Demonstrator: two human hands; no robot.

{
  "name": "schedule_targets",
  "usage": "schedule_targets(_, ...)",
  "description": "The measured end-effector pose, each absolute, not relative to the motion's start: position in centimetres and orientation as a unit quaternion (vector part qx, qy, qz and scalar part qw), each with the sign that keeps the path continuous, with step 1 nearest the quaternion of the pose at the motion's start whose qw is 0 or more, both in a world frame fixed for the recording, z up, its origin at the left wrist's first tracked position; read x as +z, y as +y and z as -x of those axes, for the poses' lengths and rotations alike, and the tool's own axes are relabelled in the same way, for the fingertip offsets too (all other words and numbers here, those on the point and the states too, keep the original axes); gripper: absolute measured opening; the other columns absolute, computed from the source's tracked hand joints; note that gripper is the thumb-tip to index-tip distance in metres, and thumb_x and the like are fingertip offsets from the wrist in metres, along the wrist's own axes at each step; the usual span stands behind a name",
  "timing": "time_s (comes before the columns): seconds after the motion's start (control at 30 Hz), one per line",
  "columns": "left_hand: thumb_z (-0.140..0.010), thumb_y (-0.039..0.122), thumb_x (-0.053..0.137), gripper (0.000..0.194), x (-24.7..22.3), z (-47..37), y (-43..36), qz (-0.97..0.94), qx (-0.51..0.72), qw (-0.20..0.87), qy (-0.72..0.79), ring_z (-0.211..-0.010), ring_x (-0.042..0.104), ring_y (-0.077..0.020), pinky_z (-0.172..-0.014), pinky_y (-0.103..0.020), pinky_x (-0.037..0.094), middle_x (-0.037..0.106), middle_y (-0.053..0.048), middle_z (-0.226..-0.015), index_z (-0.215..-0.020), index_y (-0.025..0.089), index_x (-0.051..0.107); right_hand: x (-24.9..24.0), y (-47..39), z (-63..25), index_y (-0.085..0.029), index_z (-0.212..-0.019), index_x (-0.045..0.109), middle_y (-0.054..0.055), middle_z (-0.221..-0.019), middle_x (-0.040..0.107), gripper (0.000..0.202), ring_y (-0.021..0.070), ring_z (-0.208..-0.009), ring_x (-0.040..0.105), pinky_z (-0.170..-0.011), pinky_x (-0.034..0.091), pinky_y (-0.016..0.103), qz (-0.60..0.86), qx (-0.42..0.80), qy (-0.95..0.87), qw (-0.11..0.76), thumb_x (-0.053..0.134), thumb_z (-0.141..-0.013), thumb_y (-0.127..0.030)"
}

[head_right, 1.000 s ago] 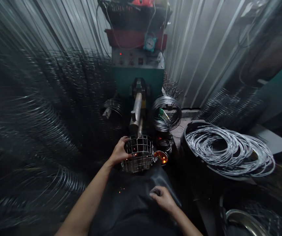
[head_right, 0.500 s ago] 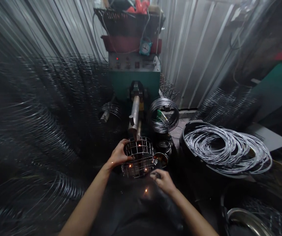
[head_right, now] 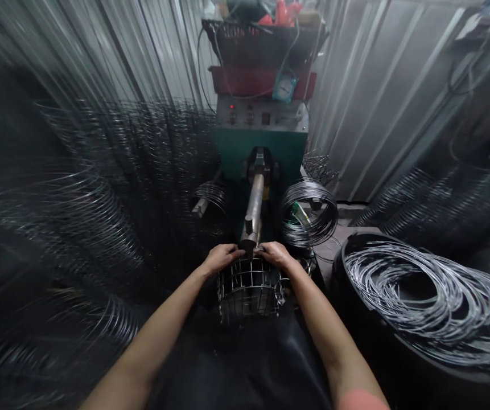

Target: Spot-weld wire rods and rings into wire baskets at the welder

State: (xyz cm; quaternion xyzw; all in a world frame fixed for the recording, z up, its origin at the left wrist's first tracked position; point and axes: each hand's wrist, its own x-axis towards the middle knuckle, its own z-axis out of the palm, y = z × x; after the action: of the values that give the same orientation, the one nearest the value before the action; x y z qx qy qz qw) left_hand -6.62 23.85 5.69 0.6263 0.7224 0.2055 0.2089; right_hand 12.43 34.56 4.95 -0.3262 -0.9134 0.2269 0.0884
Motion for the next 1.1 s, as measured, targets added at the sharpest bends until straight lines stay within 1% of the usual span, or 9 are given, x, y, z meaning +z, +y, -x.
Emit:
schedule_targets(0.1, -0.087, 0.052, 0.043, 0.037, 5.7, 6.2, 24.5, -0.607, 0.187, 0.173, 0.753, -0.082, 0.061, -0.0204, -0.089, -0.039, 0.041, 0.067, -0.002, -0.077, -0.079, 0.022, 0.065, 4.6, 35.0, -11.9, -0.020, -0.088, 0.070, 0.005, -0.084, 0.070, 0.024, 0.0182, -0.079, 0.061, -0.063, 0.036, 0.023, 0.362, 0.182, -0.911, 0.072, 0.049, -0.087, -0.031)
schedule_targets(0.17, -0.090, 0.047, 0.040, 0.035, 6.2, 5.9, 24.8, -0.585, 0.179, 0.140, 0.779, -0.094, 0.060, -0.0240, -0.099, -0.054, 0.031, 0.068, -0.004, -0.092, -0.088, 0.022, 0.064, 4.6, 35.5, -11.3, -0.019, -0.088, 0.070, 0.007, -0.086, 0.070, 0.024, 0.0187, -0.079, 0.061, -0.063, 0.036, 0.023, 0.381, 0.172, -0.905, 0.078, 0.047, -0.087, -0.028)
schedule_targets(0.3, -0.091, 0.045, 0.041, 0.033, 7.3, 5.8, 23.7, -0.616, 0.196, 0.087, 0.758, -0.114, 0.050, -0.0279, -0.100, -0.069, 0.017, 0.059, -0.008, -0.118, -0.110, 0.024, 0.058, 5.1, 36.7, -11.1, -0.018, -0.082, 0.071, 0.004, -0.076, 0.069, 0.024, 0.0172, -0.072, 0.059, -0.061, 0.036, 0.022, 0.366, 0.176, -0.910, 0.082, 0.049, -0.084, -0.028)
schedule_targets(0.4, -0.090, 0.037, 0.047, 0.024, 7.3, 5.6, 21.7, -0.696, 0.166, 0.108, 0.691, -0.106, 0.056, -0.0245, -0.102, -0.067, 0.018, 0.063, -0.005, -0.108, -0.105, 0.024, 0.060, 5.5, 36.9, -11.8, -0.019, -0.076, 0.070, 0.002, -0.067, 0.067, 0.025, 0.0160, -0.067, 0.057, -0.058, 0.035, 0.022, 0.348, 0.176, -0.917, 0.086, 0.051, -0.083, -0.033)
schedule_targets(0.5, -0.088, 0.021, 0.048, 0.019, 6.7, 5.0, 20.2, -0.728, 0.143, 0.112, 0.661, -0.097, 0.060, -0.0205, -0.103, -0.055, 0.028, 0.066, -0.004, -0.101, -0.101, 0.021, 0.062, 5.4, 36.2, -12.6, -0.019, -0.071, 0.068, 0.003, -0.064, 0.065, 0.032, 0.0156, -0.064, 0.054, -0.056, 0.033, 0.023, 0.339, 0.172, -0.921, 0.086, 0.050, -0.084, -0.041)
schedule_targets(0.67, -0.085, 0.016, 0.051, 0.016, 6.1, 3.9, 17.6, -0.841, 0.098, 0.055, 0.530, -0.090, 0.058, -0.0184, -0.084, -0.031, 0.045, 0.066, -0.005, -0.093, -0.096, 0.019, 0.063, 4.8, 33.7, -14.3, -0.019, -0.062, 0.060, 0.002, -0.058, 0.057, 0.048, 0.0137, -0.057, 0.047, -0.053, 0.028, 0.024, 0.334, 0.161, -0.924, 0.092, 0.038, -0.085, -0.055)
schedule_targets(0.9, -0.091, 0.018, 0.042, 0.020, 8.6, 6.3, 9.2, -0.865, 0.159, -0.024, 0.475, -0.078, 0.053, -0.0155, -0.086, -0.031, 0.044, 0.064, -0.004, -0.083, -0.098, 0.018, 0.061, 5.9, 30.0, -15.0, -0.020, -0.055, 0.049, -0.001, -0.052, 0.048, 0.047, 0.0123, -0.052, 0.042, -0.051, 0.027, 0.024, 0.332, 0.222, -0.906, 0.142, 0.037, -0.079, -0.058)
schedule_targets(1.03, -0.090, 0.018, 0.044, 0.020, 11.6, 8.4, 3.2, -0.835, 0.211, 0.002, 0.509, -0.080, 0.057, -0.0135, -0.102, -0.041, 0.035, 0.065, -0.003, -0.089, -0.101, 0.018, 0.061, 7.9, 27.8, -13.6, -0.019, -0.058, 0.058, 0.000, -0.054, 0.054, 0.042, 0.0142, -0.054, 0.048, -0.052, 0.029, 0.025, 0.323, 0.216, -0.909, 0.151, 0.042, -0.075, -0.054)
schedule_targets(1.1, -0.090, 0.018, 0.046, 0.019, 13.4, 9.7, 0.6, -0.812, 0.248, 0.024, 0.528, -0.083, 0.059, -0.0131, -0.101, -0.039, 0.036, 0.066, -0.004, -0.091, -0.100, 0.017, 0.062, 8.9, 27.2, -13.0, -0.019, -0.065, 0.064, 0.002, -0.056, 0.058, 0.042, 0.0152, -0.055, 0.051, -0.050, 0.030, 0.025, 0.361, 0.208, -0.889, 0.189, 0.043, -0.075, -0.054)
